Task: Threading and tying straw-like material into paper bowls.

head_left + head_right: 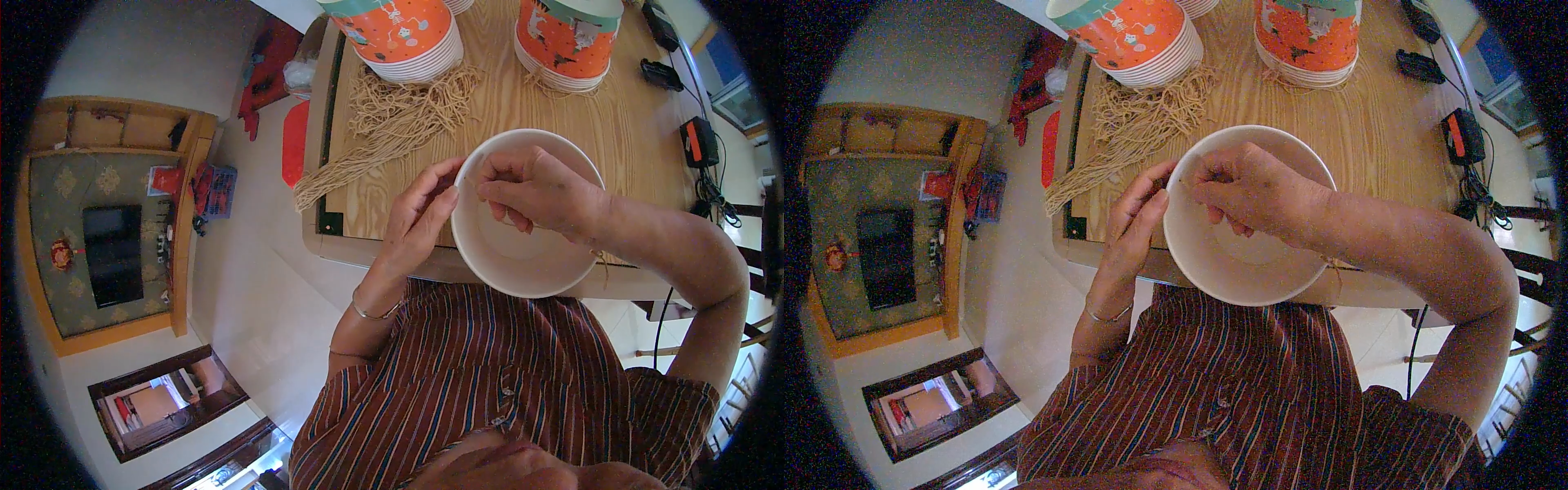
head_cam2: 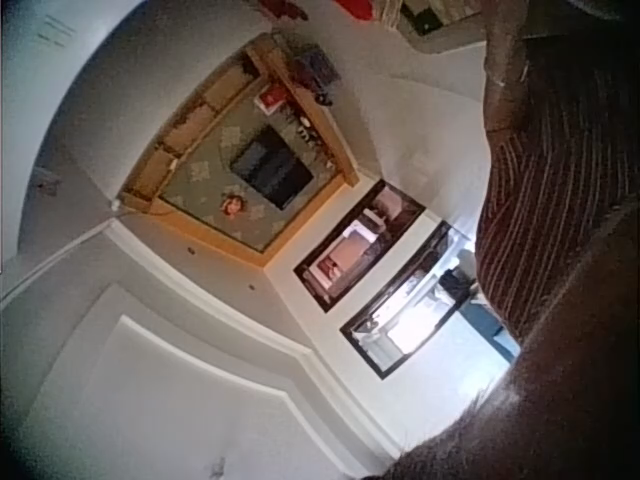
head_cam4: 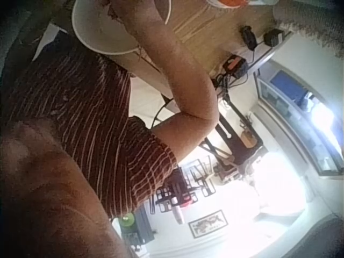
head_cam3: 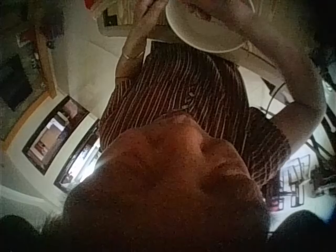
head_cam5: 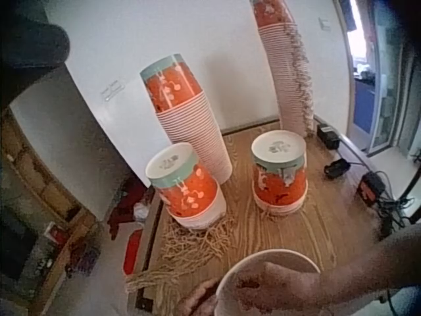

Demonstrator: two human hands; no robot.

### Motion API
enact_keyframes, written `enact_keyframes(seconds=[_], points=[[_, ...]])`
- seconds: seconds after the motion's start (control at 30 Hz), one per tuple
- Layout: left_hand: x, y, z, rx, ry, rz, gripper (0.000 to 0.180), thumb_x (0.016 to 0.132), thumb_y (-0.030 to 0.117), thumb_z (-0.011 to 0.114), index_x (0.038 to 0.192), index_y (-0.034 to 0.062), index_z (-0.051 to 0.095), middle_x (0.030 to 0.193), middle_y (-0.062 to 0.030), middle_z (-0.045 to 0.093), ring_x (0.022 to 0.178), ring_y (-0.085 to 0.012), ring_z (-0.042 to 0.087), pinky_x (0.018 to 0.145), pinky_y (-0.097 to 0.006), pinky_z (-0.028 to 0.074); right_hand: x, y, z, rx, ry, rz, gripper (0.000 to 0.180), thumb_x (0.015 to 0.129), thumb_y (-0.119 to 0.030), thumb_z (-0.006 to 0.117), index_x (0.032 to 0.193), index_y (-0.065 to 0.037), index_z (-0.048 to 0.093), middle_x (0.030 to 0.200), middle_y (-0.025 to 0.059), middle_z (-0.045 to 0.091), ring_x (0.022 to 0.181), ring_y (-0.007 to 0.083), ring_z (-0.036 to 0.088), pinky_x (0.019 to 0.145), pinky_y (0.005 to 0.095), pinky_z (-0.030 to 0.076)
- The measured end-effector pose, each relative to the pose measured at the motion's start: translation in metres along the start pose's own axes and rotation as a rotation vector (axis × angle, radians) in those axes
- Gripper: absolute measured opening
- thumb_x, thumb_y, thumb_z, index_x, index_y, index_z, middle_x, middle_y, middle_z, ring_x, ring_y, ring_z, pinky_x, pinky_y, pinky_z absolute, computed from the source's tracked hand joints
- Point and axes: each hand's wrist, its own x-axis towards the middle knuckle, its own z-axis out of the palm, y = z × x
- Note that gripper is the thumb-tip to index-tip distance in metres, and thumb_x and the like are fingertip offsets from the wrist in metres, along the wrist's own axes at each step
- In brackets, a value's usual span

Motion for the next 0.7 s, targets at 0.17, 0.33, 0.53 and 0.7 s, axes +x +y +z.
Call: enact_keyframes(seconds=[0.17,0.33,0.53,0.7], points=[[-0.001,-0.0001,-0.0001,-0.004,0.002,0.003,0.037,0.099,0.015,0.051,0.132,-0.0013,0.05,0.117,-0.0085,0.061,0.107,-0.0143,0.056,0.095,-0.029,0.044,-0.0005,0.0007,-0.0012,-0.018,-0.024,-0.035,0.015,0.093,-0.016,0.057,0.093,-0.003,0.063,0.068,0.0011,0.057,0.05,0.008,0.051,0.044,0.0241,0.042],[-0.0014,-0.0015,-0.001,0.013,0.0,-0.015,0.038,0.099,0.018,0.052,0.131,-0.0014,0.051,0.116,-0.0087,0.061,0.107,-0.0146,0.056,0.095,-0.029,0.044,0.0012,0.0032,-0.0009,-0.001,-0.022,-0.044,0.016,0.093,-0.016,0.057,0.093,-0.002,0.064,0.068,0.0014,0.057,0.051,0.0082,0.051,0.044,0.0244,0.042],[-0.0018,-0.0009,-0.001,0.028,0.003,-0.006,0.038,0.099,0.019,0.052,0.131,-0.0015,0.051,0.116,-0.0087,0.062,0.107,-0.0147,0.057,0.095,-0.029,0.044,0.0026,0.0028,-0.0013,-0.01,-0.027,-0.037,0.016,0.093,-0.017,0.058,0.094,-0.002,0.063,0.068,0.0013,0.056,0.051,0.0085,0.051,0.044,0.0248,0.042],[-0.0027,-0.002,-0.0013,0.021,0.006,-0.01,0.038,0.099,0.019,0.052,0.131,-0.0016,0.051,0.116,-0.0085,0.062,0.107,-0.0143,0.056,0.095,-0.028,0.044,0.0023,-0.0004,-0.0001,-0.022,-0.015,-0.024,0.016,0.094,-0.018,0.057,0.094,-0.003,0.063,0.068,0.0011,0.055,0.051,0.0089,0.051,0.044,0.0252,0.042]])
